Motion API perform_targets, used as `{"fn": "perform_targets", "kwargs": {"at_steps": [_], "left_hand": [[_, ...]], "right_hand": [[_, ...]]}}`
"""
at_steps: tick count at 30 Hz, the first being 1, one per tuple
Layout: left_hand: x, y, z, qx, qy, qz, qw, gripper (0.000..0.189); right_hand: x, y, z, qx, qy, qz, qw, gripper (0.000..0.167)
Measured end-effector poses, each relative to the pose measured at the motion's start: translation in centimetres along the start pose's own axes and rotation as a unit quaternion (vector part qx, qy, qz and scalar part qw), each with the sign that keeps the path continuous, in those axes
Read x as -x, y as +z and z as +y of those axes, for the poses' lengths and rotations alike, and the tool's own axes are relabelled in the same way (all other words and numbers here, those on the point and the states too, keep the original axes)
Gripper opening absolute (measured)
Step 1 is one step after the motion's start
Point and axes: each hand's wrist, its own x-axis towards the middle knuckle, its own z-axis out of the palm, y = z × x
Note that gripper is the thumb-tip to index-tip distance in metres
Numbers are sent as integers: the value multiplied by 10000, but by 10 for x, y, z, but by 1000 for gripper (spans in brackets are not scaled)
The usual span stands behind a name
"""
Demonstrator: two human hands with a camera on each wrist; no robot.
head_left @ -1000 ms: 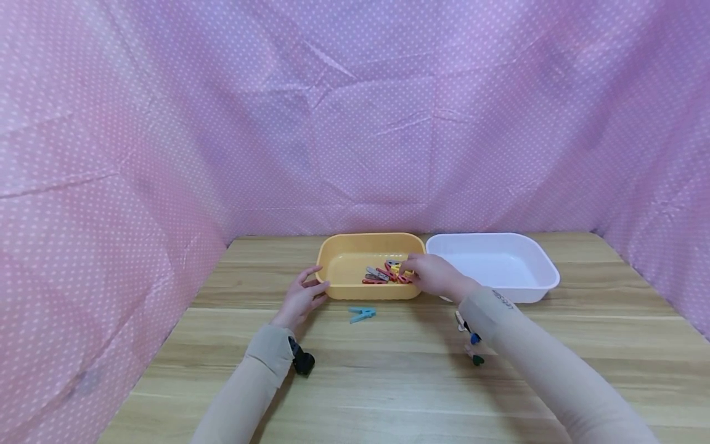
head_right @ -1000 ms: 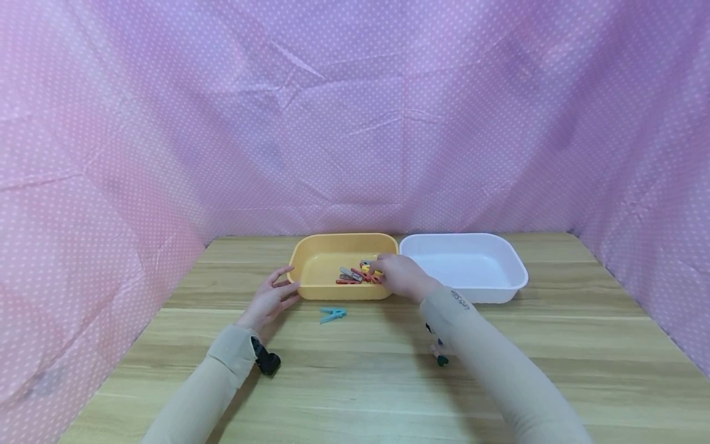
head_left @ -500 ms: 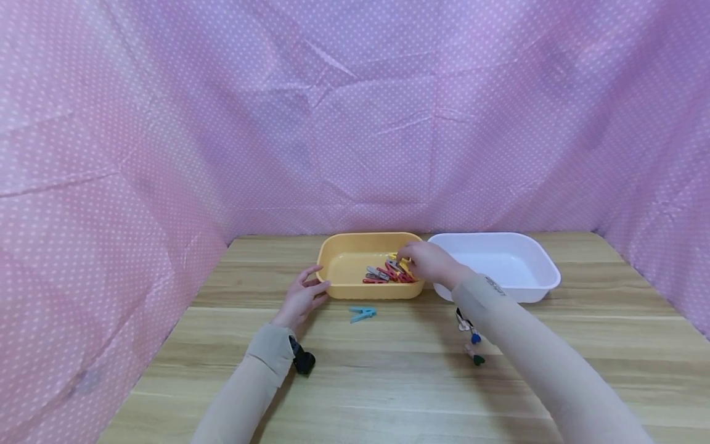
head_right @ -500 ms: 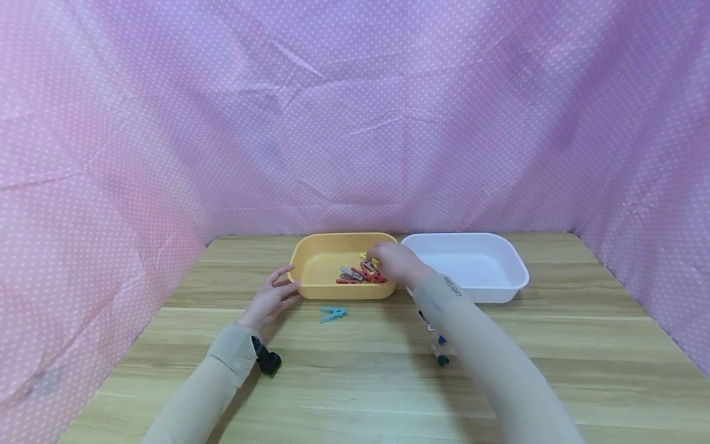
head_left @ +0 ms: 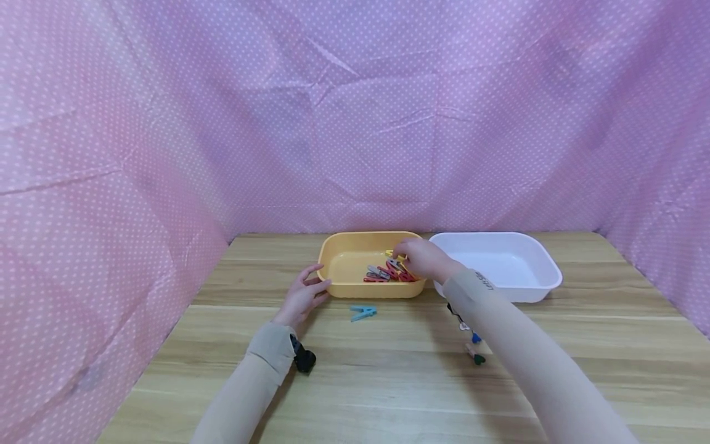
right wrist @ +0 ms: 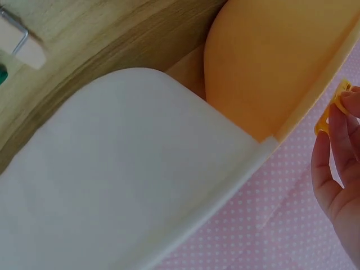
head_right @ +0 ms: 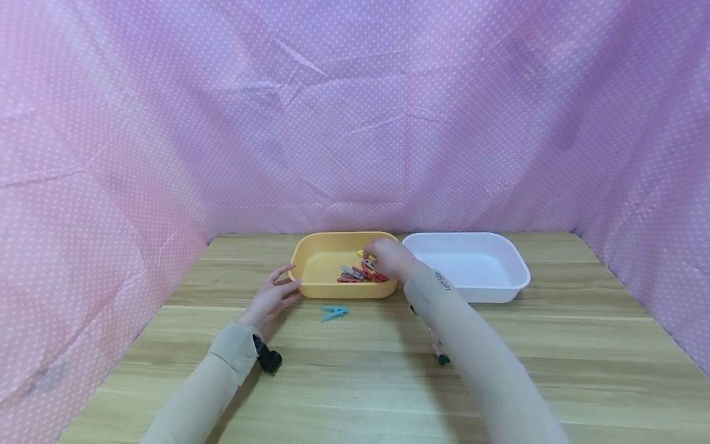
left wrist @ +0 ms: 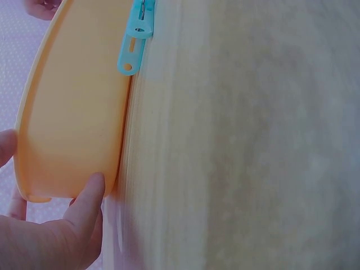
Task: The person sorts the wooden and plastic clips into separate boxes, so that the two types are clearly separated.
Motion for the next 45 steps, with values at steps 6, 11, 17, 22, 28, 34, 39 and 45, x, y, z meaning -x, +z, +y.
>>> {"fn": "perform_targets", "kwargs": {"at_steps": [6,11,17,22,28,34,39,45], "left_hand": [[1,1,0,-46,7,46,10000,54],[3,1,0,9,32,39,10000,54],[3,2,-1,-45,37,63,10000,54],[3,1,-1,-48,10,80,10000,54],[3,1,-2,-26,-1,88,10000,53],[3,1,-1,-51,27,99,9999,53],[2,1,-1,-41,10,94,9999,53],[2,1,0,-18,15,72,10000,53]], "right_hand": [[-3,8,5,-84,70,9,9999,23],[-3,13,5,-165,34,38,9999,23],[-1,13,3,-158,136,-55,9998,21],[1,11,1,-128,189,-60,9997,21],[3,8,-2,-137,-5,-8,9999,23],[9,4,-10,-303,-207,73,9993,24],[13,5,-11,-428,-439,292,9977,24],[17,9,-11,-414,-713,517,9952,21]]}}
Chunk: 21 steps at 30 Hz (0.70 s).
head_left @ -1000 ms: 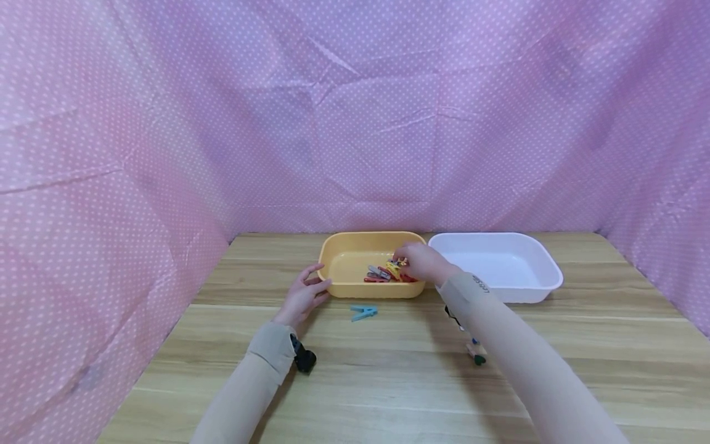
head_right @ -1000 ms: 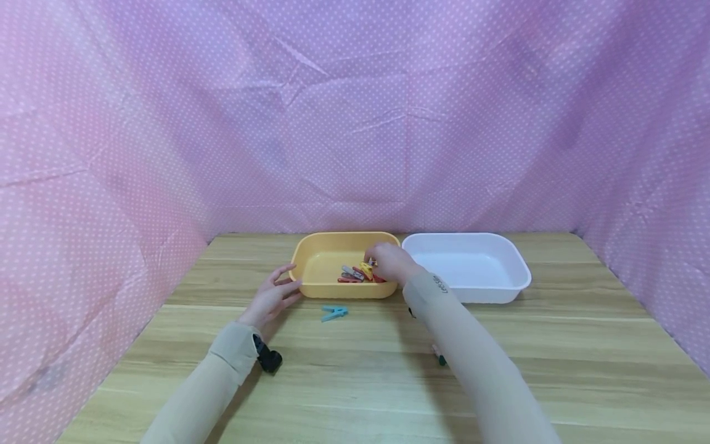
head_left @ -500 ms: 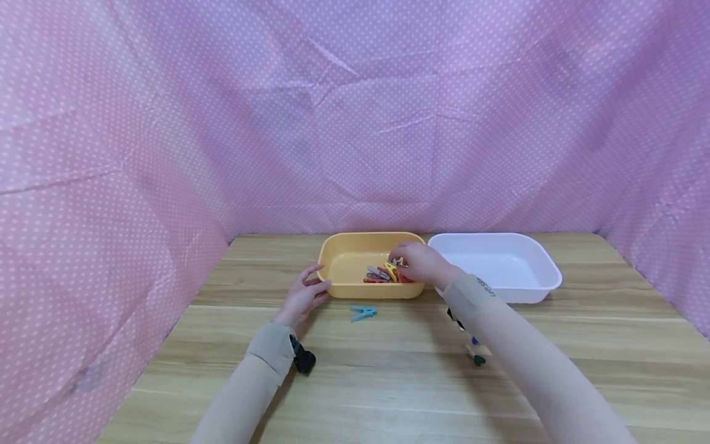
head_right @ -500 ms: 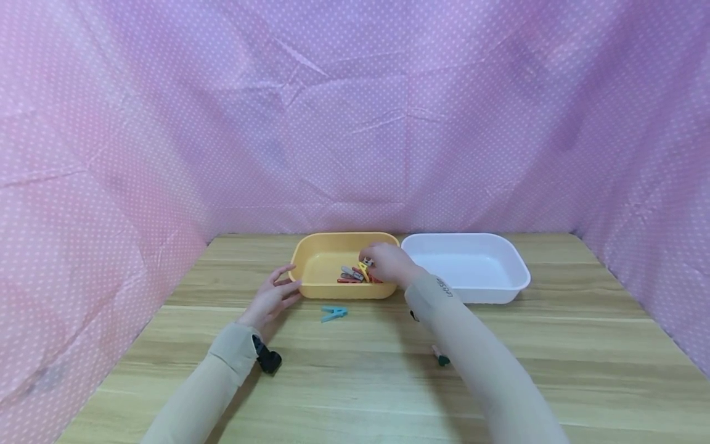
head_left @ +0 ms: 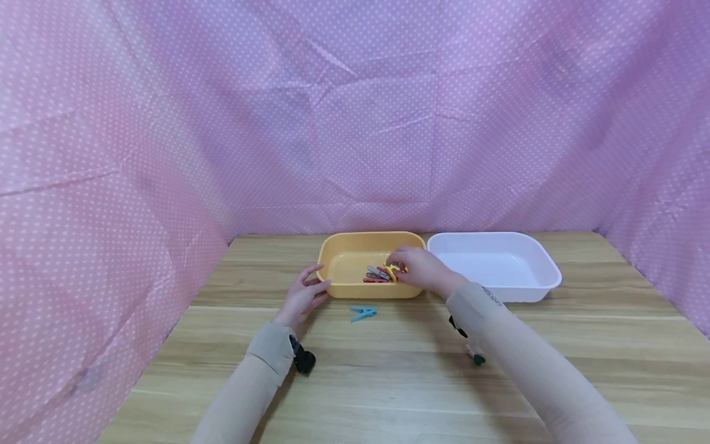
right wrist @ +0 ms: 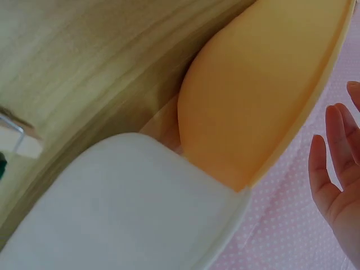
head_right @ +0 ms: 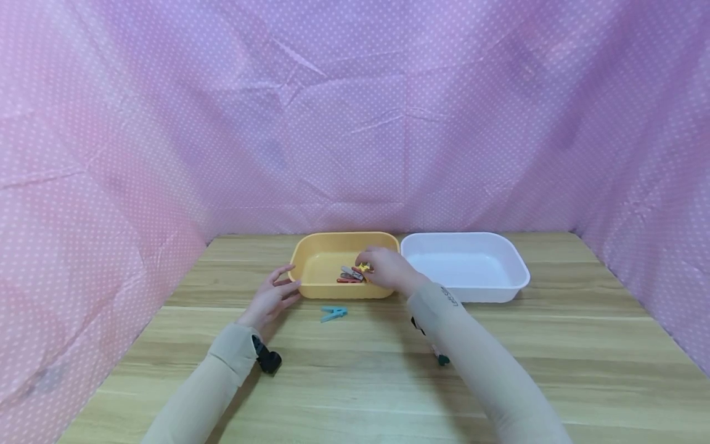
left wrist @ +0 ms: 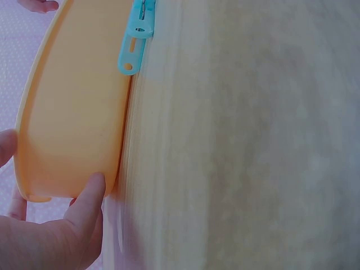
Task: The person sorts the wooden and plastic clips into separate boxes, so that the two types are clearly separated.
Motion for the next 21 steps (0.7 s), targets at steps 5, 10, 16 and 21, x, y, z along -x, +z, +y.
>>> {"fn": "perform_targets", "kwargs": {"at_steps": [5,10,16,21], "left_hand": [[0,0,0,-21,4,-21,10000,54],[-2,-1,-1,-43,14,-30,10000,53],[-3,-1,-1,-37,15,-22,10000,53],[-2,0,-1,-22,27,-55,10000,54]], "right_hand": [[4,4,-1,-30,-182,67,9998,22],[7,6,-5,-14,-316,111,9994,23],[9,11,-11,97,-610,262,9977,19],[9,14,-20,178,-909,312,9952,17]]}}
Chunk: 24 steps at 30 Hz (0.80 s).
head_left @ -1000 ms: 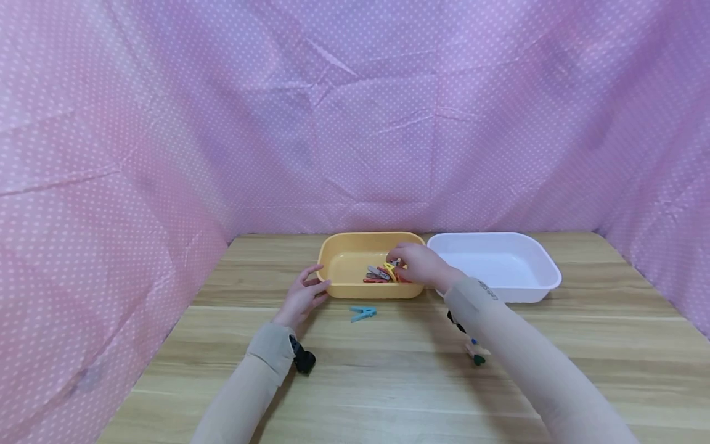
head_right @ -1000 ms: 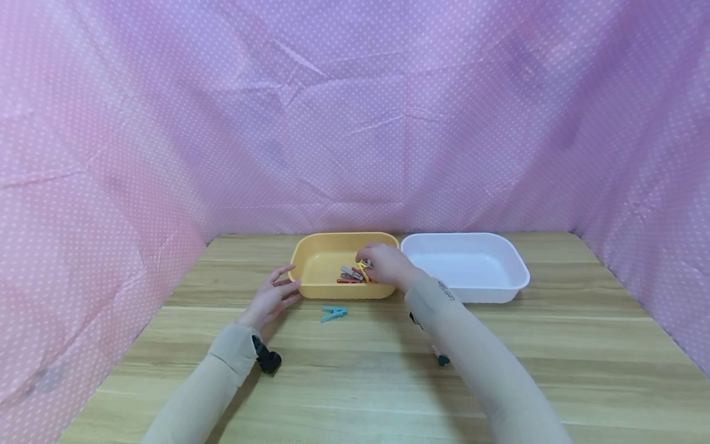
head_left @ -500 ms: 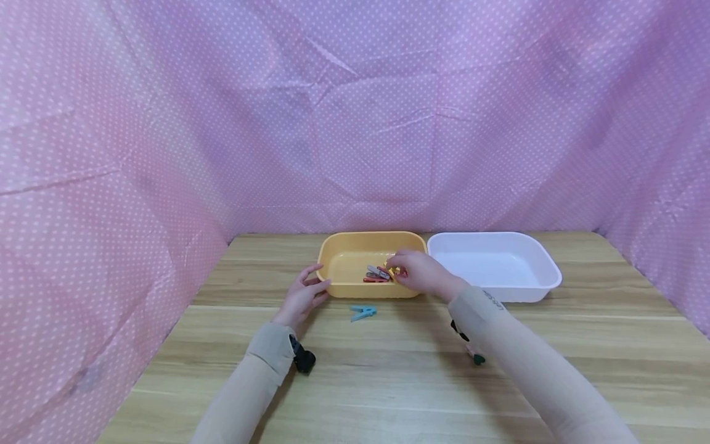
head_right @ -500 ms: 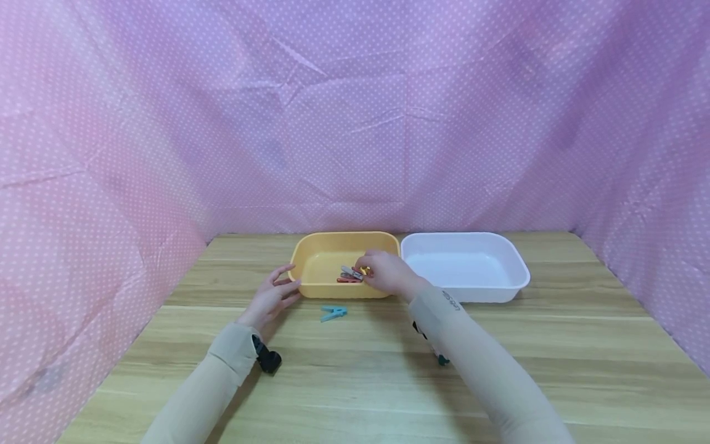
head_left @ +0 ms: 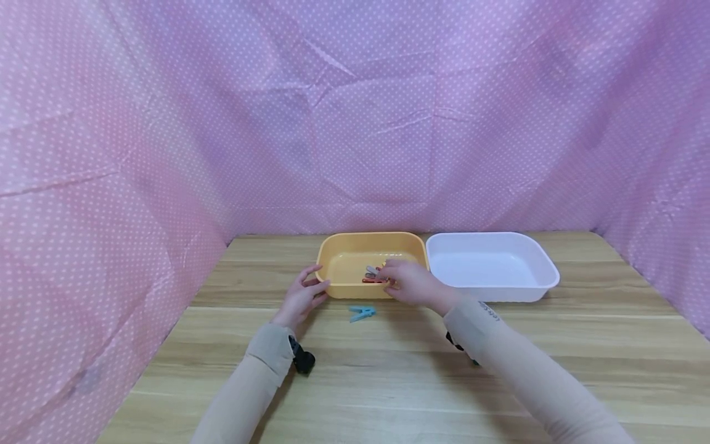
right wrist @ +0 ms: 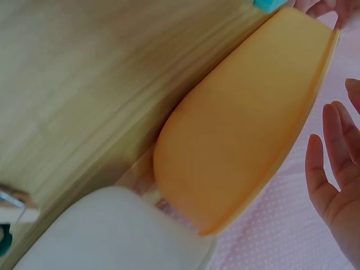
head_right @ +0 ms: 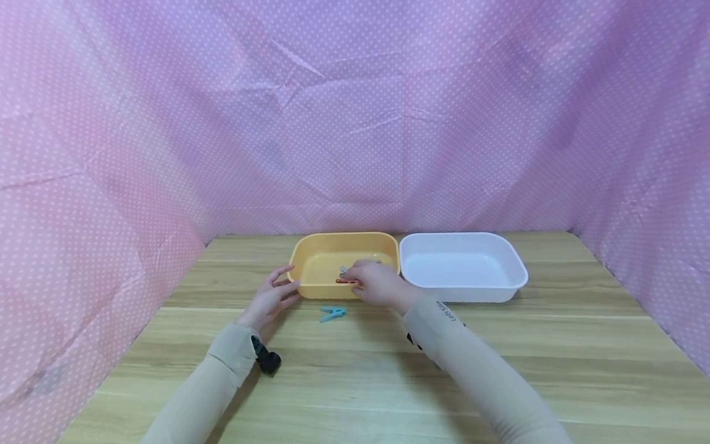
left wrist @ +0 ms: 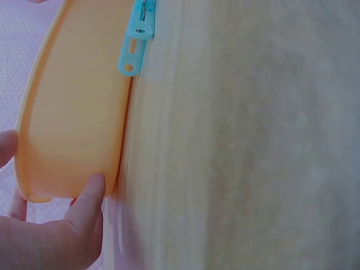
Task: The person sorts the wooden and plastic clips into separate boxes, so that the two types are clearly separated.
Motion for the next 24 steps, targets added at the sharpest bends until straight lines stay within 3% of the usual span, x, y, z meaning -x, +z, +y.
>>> {"fn": "perform_targets", "kwargs": {"at_steps": [8,14,24], "left_hand": [[0,0,-1,18,-10,-20,10000,54],[-1,-1,0,29,-5,-32,10000,54],[-1,0,-1,65,-10,24,10000,53]], "right_hand": [[-1,3,-14,29,130,-406,9991,21],[-1,6,-20,-289,315,-602,9973,22],[0,15,-25,-437,173,-533,9975,21]]}}
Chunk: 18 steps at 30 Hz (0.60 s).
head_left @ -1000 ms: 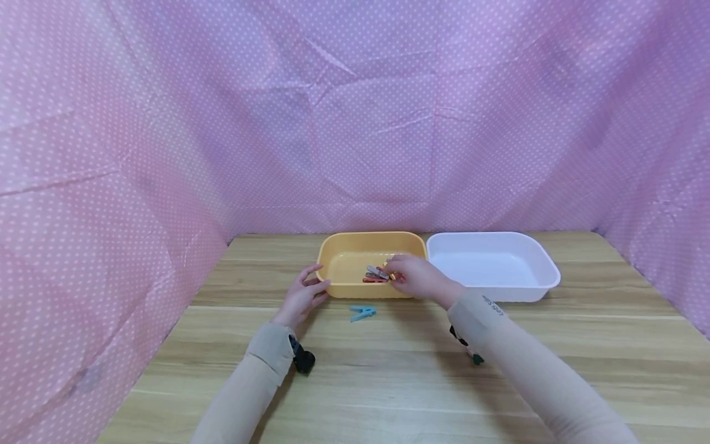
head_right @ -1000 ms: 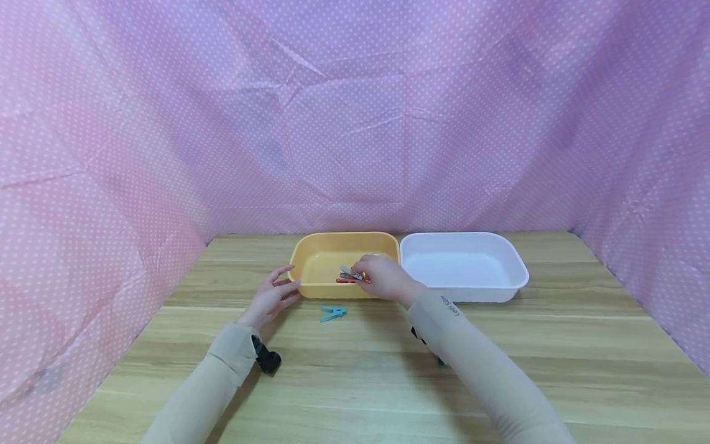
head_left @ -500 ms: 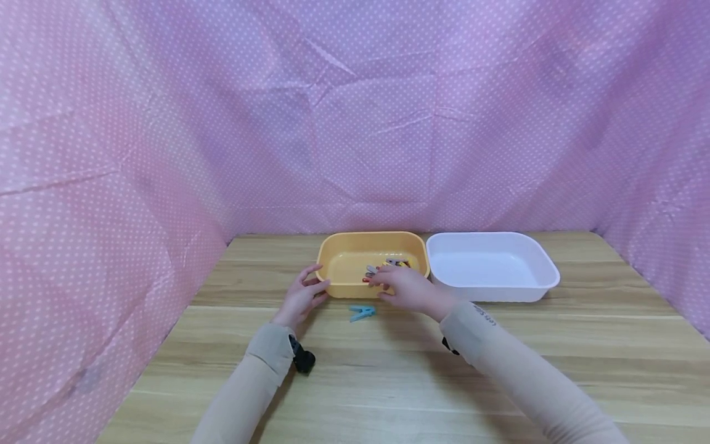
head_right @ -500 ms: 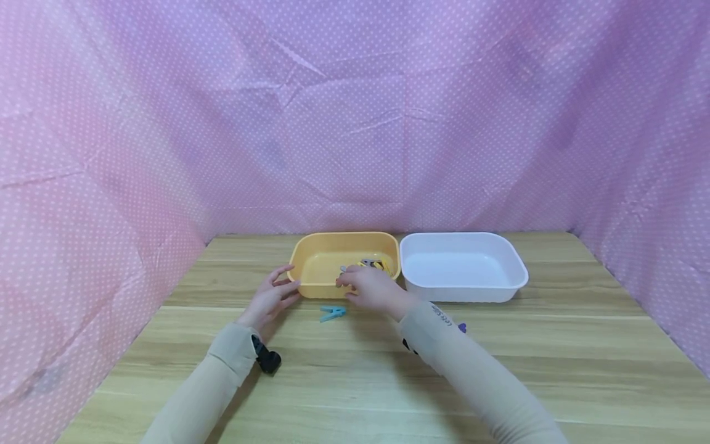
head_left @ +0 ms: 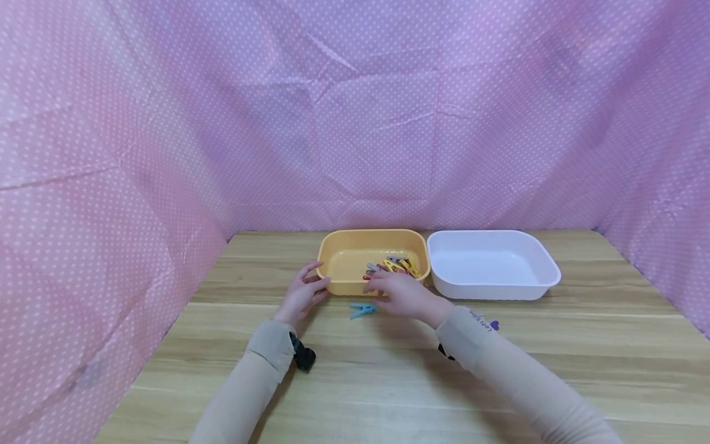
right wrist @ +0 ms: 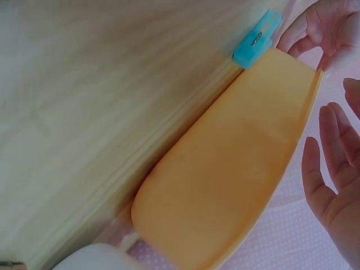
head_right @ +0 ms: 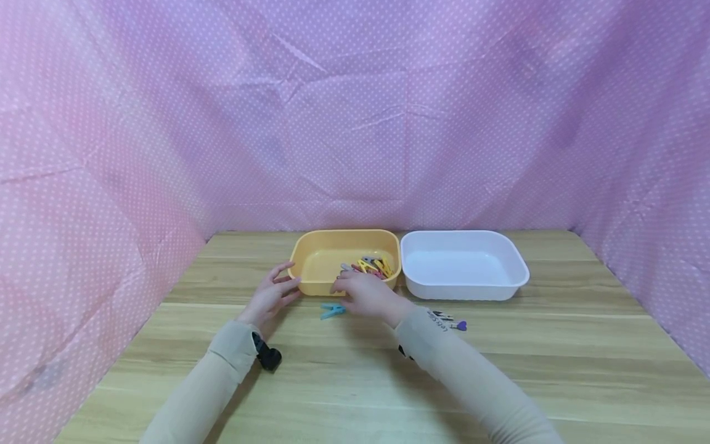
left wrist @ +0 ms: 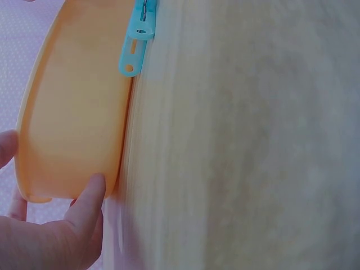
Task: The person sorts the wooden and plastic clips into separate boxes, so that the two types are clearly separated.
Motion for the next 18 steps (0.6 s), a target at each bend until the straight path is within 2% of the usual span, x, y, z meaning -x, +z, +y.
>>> {"fn": "perform_targets", "kwargs": {"at_steps": [7,15,18], "left_hand": [[1,0,0,-117,-4,48,9999,53],[0,0,0,-174,-9,68,9998,52],[1,0,0,-160,-11,54,9999,52]], "right_hand": [[1,8,-5,-70,46,-146,9999,23],[2,20,-9,103,-360,-6,9993,26],[4,23,-11,102,-382,-84,9992,30]]}}
